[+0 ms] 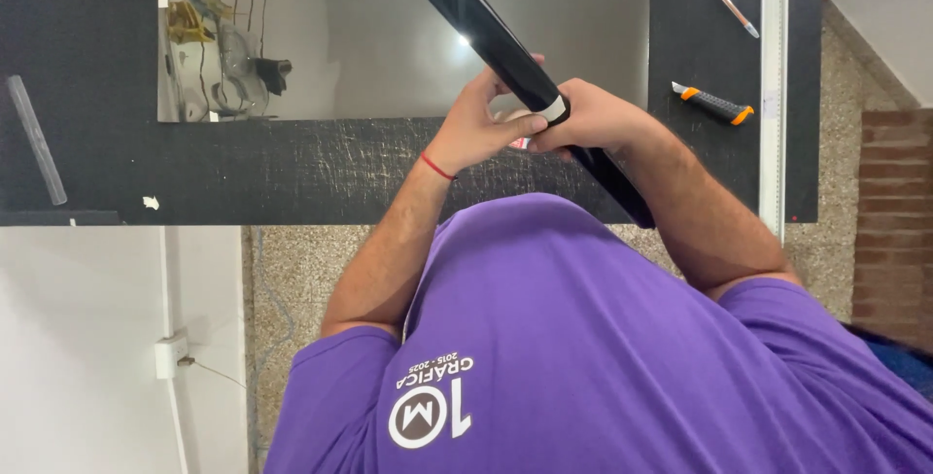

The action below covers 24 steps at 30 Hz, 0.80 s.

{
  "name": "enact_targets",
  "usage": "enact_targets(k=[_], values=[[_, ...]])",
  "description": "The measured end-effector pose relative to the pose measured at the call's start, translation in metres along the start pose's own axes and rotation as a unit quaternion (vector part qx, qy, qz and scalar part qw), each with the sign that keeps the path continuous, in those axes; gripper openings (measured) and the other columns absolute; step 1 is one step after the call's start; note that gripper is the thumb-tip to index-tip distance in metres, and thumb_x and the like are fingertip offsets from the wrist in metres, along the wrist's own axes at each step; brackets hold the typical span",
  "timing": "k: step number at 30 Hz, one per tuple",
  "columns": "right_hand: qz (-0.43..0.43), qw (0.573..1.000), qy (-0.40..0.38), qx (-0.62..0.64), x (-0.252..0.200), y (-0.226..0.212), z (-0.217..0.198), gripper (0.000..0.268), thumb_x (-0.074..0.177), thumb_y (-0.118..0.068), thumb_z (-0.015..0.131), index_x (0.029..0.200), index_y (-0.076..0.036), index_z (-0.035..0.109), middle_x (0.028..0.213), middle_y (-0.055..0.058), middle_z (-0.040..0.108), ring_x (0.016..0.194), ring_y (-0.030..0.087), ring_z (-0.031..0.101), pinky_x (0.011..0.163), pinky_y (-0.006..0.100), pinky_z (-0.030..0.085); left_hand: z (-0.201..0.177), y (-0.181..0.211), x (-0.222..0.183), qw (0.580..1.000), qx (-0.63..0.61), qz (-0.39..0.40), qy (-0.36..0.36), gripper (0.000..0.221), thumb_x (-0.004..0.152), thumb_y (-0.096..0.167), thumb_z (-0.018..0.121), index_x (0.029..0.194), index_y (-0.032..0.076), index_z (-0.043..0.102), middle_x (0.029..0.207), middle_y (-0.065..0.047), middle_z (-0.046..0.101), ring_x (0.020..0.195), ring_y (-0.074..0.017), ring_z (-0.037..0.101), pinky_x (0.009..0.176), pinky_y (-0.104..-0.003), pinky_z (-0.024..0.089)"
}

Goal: Measuring, marking, taping, and rolling large sheets of reflective film on a production workbench.

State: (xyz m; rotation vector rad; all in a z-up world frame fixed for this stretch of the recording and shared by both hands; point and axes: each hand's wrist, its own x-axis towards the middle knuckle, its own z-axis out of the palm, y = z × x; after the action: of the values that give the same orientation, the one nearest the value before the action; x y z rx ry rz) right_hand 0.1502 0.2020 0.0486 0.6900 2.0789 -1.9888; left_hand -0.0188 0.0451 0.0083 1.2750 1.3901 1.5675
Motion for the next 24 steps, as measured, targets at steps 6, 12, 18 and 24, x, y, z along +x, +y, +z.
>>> enact_targets(k=[6, 12, 18, 24], values=[[-0.109, 0.982, -0.124, 0.089, 0.009, 0.031, -0.019, 0.052, 0.077, -0.028, 0.104, 0.114, -0.001, 0.079, 0.086, 0.008, 0.076, 0.070, 0.015, 0.069, 0.056, 0.033, 0.062, 0.012, -0.027, -0.004, 0.990, -0.134, -0.005, -0.040, 0.077, 0.094, 0.008, 0.103, 0.157, 0.006, 0.057, 0.141, -0.011, 0.080, 0.125, -0.0138, 0.076, 0.114, -0.035, 0.062], [-0.138, 0.984, 0.109, -0.018, 0.021, 0.151, -0.100, 0.038, 0.125, -0.037, 0.070, 0.128, 0.000, 0.077, 0.116, 0.018, 0.077, 0.094, 0.027, 0.079, 0.086, 0.038, 0.062, 0.004, -0.011, -0.030, 0.979, -0.192, 0.015, 0.066, 0.071, 0.100, 0.008, 0.096, 0.156, 0.000, 0.053, 0.137, -0.020, 0.078, 0.129, -0.0279, 0.079, 0.115, -0.041, 0.064], [0.075, 0.838, 0.148, -0.519, 0.028, 0.295, -0.122, 0.024, 0.107, -0.048, 0.075, 0.118, -0.031, 0.088, 0.142, -0.005, 0.078, 0.117, 0.032, 0.082, 0.096, 0.052, 0.065, -0.020, -0.054, -0.073, 0.951, -0.164, -0.002, 0.261, 0.057, 0.111, 0.021, 0.081, 0.157, 0.002, 0.054, 0.131, -0.019, 0.075, 0.115, -0.0258, 0.080, 0.103, -0.036, 0.068], [-0.025, 0.877, 0.214, -0.430, 0.019, 0.272, -0.171, 0.026, 0.109, -0.047, 0.081, 0.110, -0.022, 0.089, 0.128, 0.005, 0.083, 0.119, 0.040, 0.079, 0.098, 0.055, 0.063, -0.036, -0.024, -0.090, 0.885, -0.250, -0.059, 0.389, 0.064, 0.115, 0.040, 0.065, 0.163, 0.001, 0.047, 0.133, -0.022, 0.071, 0.112, -0.0294, 0.081, 0.095, -0.040, 0.076]])
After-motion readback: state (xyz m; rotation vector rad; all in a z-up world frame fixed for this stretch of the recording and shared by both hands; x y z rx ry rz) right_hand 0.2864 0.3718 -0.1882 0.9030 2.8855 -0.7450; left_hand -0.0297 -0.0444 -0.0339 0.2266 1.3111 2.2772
